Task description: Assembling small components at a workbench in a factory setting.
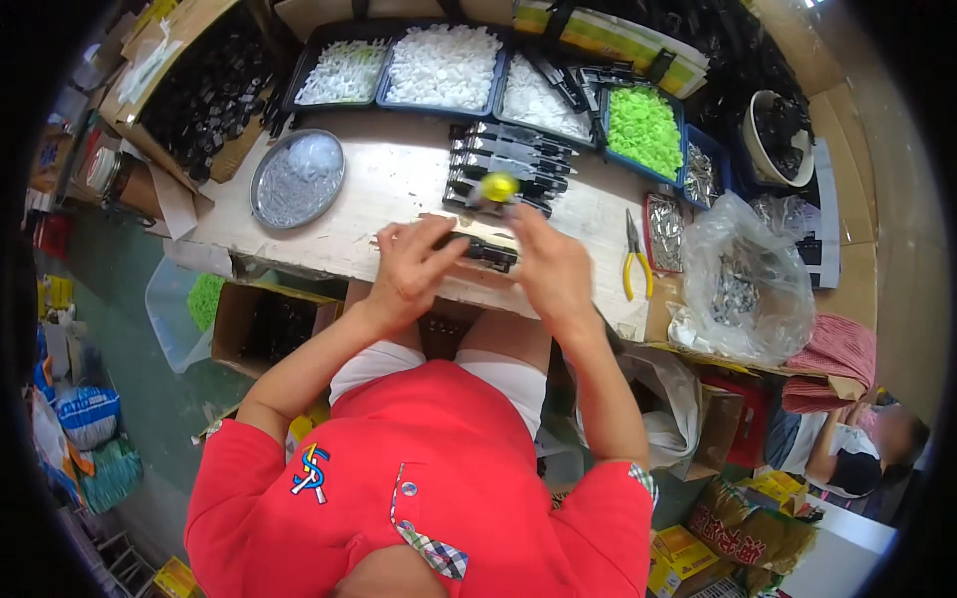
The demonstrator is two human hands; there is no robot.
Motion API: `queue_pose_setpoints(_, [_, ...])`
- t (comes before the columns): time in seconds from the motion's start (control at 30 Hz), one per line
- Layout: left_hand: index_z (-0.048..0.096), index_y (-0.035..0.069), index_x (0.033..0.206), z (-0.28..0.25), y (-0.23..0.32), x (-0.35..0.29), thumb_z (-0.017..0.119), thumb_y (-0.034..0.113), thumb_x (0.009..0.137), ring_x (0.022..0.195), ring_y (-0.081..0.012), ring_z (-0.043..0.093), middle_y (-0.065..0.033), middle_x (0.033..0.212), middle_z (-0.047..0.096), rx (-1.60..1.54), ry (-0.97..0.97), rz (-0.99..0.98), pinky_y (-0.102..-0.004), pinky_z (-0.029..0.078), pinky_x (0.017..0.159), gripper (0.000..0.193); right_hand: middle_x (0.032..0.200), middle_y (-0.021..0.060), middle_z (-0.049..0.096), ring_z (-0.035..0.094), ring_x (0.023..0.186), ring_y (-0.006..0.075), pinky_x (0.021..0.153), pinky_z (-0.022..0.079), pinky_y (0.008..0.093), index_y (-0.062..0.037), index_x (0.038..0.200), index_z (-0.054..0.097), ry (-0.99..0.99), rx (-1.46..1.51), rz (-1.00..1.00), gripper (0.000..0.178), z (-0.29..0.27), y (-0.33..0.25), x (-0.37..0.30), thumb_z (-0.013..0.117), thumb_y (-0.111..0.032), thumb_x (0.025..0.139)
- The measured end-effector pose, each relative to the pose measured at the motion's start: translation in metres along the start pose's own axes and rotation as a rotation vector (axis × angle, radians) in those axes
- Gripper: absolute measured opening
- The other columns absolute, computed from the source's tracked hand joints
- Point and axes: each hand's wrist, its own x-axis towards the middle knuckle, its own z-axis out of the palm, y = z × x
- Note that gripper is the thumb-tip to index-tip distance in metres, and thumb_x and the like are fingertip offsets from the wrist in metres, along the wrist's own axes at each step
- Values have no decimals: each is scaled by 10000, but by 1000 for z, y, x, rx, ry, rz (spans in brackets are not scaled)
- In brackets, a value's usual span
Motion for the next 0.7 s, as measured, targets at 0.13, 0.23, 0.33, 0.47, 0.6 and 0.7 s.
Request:
queue_pose_setpoints(0.13, [591, 82, 979, -1, -31, 14, 575, 5, 666, 883, -250, 506, -85, 951, 540, -211, -115, 118, -373, 344, 787, 322, 706, 166, 594, 587, 663, 339, 556, 428, 451, -114, 1025, 584, 183, -468, -23, 201, -36, 43, -25, 499, -219, 876])
queue_pose_setpoints(0.23, [594, 73, 969, -2, -39, 34, 598, 7, 669, 859, -261, 508, -87, 927, 538, -326, -122, 170, -361, 369, 755, 307, 717, 142, 599, 588, 639, 326, 551, 436, 435, -137, 1017, 605, 162, -700, 77, 214, -39, 77, -38, 514, -264, 871])
queue_pose_setpoints(0.33, [595, 77, 954, 3, -38, 82, 600, 14, 683, 851, -245, 514, -81, 899, 540, -316, -34, 220, -356, 356, 747, 278, 790, 139, 570, 562, 723, 337, 617, 439, 423, -115, 1017, 601, 185, -694, 35, 196, -31, 101, -43, 542, -184, 843])
queue_pose_setpoints(0.47, [599, 88, 909, 38, -53, 136, 561, -13, 685, 860, -224, 513, -65, 880, 534, -215, 30, 280, -355, 320, 780, 248, 877, 93, 544, 513, 822, 276, 687, 389, 397, -88, 965, 597, 314, -550, -211, 209, -31, 91, -11, 575, -52, 760])
queue_pose_setpoints(0.6, [587, 124, 1002, 61, -72, 154, 568, 36, 752, 906, -205, 524, -49, 947, 558, 34, -173, 251, -363, 318, 815, 266, 911, 65, 548, 505, 863, 254, 700, 362, 384, -93, 924, 610, 419, -501, -277, 200, -41, 84, 47, 575, -32, 737])
queue_pose_setpoints(0.7, [601, 143, 992, 65, -74, 154, 561, 21, 721, 896, -217, 506, -54, 941, 531, -78, -158, 205, -361, 299, 810, 300, 862, 58, 577, 519, 870, 252, 702, 366, 379, -104, 888, 631, 453, -470, -341, 151, -43, 75, 104, 556, -62, 763])
